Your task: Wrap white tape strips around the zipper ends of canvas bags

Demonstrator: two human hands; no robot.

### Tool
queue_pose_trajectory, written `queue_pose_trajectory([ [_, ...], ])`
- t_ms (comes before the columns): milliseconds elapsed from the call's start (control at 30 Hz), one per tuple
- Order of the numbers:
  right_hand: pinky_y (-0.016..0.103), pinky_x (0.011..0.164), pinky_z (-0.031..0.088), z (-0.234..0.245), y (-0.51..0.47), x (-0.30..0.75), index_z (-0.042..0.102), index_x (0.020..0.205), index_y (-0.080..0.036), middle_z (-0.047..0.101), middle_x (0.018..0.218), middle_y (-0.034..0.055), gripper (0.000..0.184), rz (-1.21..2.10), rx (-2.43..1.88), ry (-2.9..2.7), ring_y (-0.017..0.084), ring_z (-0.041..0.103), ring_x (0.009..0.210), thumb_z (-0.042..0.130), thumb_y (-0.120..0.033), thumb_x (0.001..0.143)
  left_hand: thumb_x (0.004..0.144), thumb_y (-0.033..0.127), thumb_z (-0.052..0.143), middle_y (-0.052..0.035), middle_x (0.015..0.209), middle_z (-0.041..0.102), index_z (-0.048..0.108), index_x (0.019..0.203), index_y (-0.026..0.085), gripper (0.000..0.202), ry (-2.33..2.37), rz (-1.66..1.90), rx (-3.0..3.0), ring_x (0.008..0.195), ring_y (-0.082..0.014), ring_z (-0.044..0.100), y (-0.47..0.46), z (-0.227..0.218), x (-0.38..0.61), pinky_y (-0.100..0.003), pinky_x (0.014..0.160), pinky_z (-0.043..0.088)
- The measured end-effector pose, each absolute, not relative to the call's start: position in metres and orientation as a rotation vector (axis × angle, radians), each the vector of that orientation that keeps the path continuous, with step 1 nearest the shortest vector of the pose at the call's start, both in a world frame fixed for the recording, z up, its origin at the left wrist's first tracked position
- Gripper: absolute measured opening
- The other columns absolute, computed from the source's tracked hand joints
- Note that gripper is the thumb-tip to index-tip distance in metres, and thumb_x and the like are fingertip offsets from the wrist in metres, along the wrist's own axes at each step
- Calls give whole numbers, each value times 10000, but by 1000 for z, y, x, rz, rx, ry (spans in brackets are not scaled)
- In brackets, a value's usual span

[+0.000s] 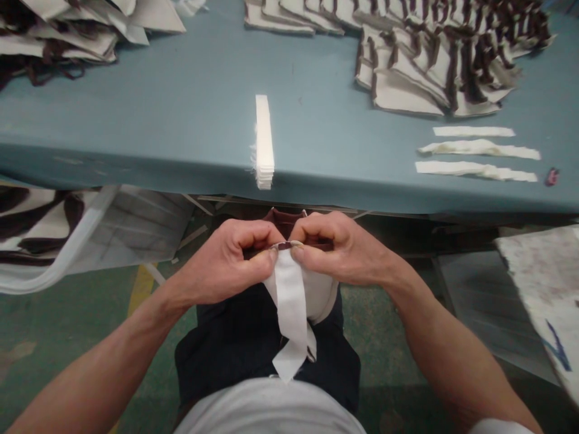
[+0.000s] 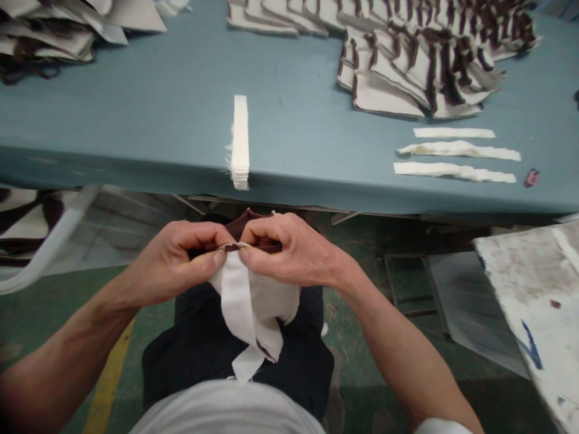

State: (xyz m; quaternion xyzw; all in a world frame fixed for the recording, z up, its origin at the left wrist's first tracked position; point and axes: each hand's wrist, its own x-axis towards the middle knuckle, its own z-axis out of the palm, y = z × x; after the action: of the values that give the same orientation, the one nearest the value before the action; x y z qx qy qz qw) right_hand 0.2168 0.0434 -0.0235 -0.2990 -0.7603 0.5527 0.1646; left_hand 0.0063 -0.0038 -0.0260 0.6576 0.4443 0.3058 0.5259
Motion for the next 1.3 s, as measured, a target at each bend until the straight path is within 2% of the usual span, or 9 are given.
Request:
queue_pose_trajectory([
  [167, 265, 635, 317, -25, 40, 217, 602, 711, -162, 515, 621, -39, 154, 1119, -957, -2410, 98, 432, 607, 551, -203, 851, 796, 115, 527, 58, 647, 609, 677, 728, 140, 166, 1187, 774, 1665, 582, -71, 506, -7, -30, 10, -164, 540, 371],
  [233, 276, 644, 310, -26, 40, 217, 605, 724, -160, 538, 645, -25, 145, 1050, -974, -2419, 107, 450, 622, 532, -203, 842, 817, 130, 525, 51, 668, 629, 691, 749, 142, 180, 1187, 758, 1618, 603, -81, 522, -6, -29, 8, -170, 564, 396],
  [433, 270, 617, 315, -22, 44, 221, 631, 764, -157, 560, 658, -27, 159, 1264, -904, -2383, 104, 484, 597, 522, -228, 855, 908, 222, 570, 18, 807, 700, 746, 907, 156, 188, 1064, 665, 1463, 720, -123, 595, -9, -24, -5, -193, 647, 467],
  [667, 294, 691, 346, -11, 43, 220, 631, 778, -175, 615, 726, 1, 238, 1165, -787, -2463, 142, 514, 672, 590, -381, 890, 969, 278, 586, -5, 877, 760, 779, 961, 178, 218, 995, 671, 1486, 765, -147, 654, -15, -23, -11, -215, 696, 504],
  [867, 298, 678, 322, -8, 41, 214, 592, 743, -196, 565, 685, -10, 164, 1012, -774, -2547, 152, 472, 669, 613, -334, 829, 962, 253, 548, -12, 891, 780, 785, 968, 176, 249, 991, 702, 1486, 803, -170, 684, -14, -23, -13, -234, 738, 511],
  [1067, 283, 667, 319, -12, 44, 214, 568, 736, -195, 559, 692, -18, 135, 1129, -825, -2520, 139, 476, 662, 599, -302, 814, 983, 256, 500, -19, 955, 798, 787, 999, 178, 299, 1058, 659, 1500, 876, -194, 697, -12, -30, -17, -258, 825, 502],
  [1233, 278, 632, 302, -12, 48, 213, 552, 717, -198, 536, 671, -31, 138, 1215, -854, -2504, 129, 452, 640, 593, -301, 801, 987, 255, 507, -9, 950, 795, 790, 988, 191, 291, 1054, 672, 1502, 876, -179, 693, -9, -31, -15, -245, 816, 497],
  [1300, 278, 619, 292, -12, 49, 213, 555, 712, -197, 524, 657, -37, 141, 1238, -873, -2499, 123, 449, 628, 595, -298, 802, 979, 256, 529, -5, 912, 785, 789, 977, 186, 269, 1054, 692, 1508, 835, -164, 684, -8, -30, -13, -231, 771, 500],
])
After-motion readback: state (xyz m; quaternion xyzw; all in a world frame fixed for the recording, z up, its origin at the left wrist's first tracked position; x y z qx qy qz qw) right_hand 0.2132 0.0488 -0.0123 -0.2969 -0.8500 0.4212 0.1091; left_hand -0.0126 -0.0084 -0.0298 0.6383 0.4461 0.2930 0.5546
